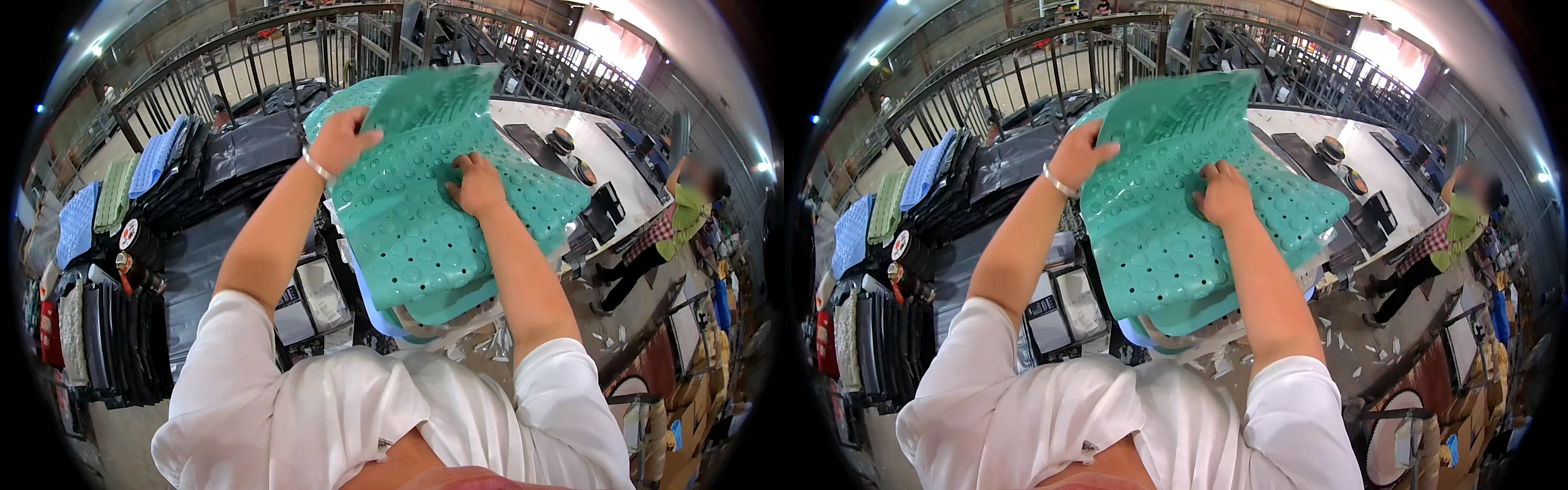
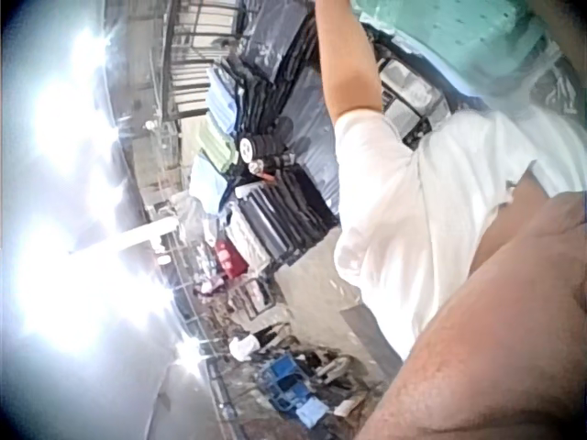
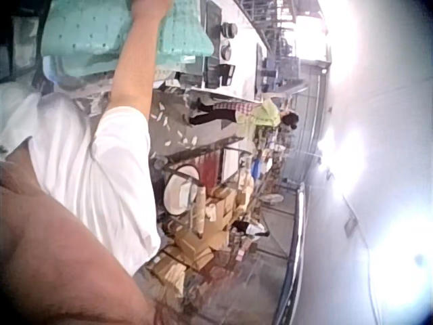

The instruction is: The person selects a textured bath mat from a stack, places it inside a large plastic shipping bag, seals the bag, and applies a shipping label.

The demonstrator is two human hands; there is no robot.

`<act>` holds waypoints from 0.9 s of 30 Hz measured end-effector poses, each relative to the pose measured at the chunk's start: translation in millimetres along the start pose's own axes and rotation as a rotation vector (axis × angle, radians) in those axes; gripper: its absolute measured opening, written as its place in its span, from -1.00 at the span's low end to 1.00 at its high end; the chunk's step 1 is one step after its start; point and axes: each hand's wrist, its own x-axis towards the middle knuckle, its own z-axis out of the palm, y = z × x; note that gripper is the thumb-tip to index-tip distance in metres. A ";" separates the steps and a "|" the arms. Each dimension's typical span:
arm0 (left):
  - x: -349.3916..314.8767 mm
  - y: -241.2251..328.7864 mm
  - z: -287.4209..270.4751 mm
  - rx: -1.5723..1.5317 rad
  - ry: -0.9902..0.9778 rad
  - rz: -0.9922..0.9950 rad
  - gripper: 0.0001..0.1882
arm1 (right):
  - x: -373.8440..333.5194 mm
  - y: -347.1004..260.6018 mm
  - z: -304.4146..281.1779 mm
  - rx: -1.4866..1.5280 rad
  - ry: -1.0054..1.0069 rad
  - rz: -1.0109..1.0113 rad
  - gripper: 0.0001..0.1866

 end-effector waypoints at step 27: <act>-117.5 28.1 4.2 -0.643 -0.095 -0.337 -0.44 | -112.8 6.9 -63.6 -0.143 0.160 -0.045 -0.68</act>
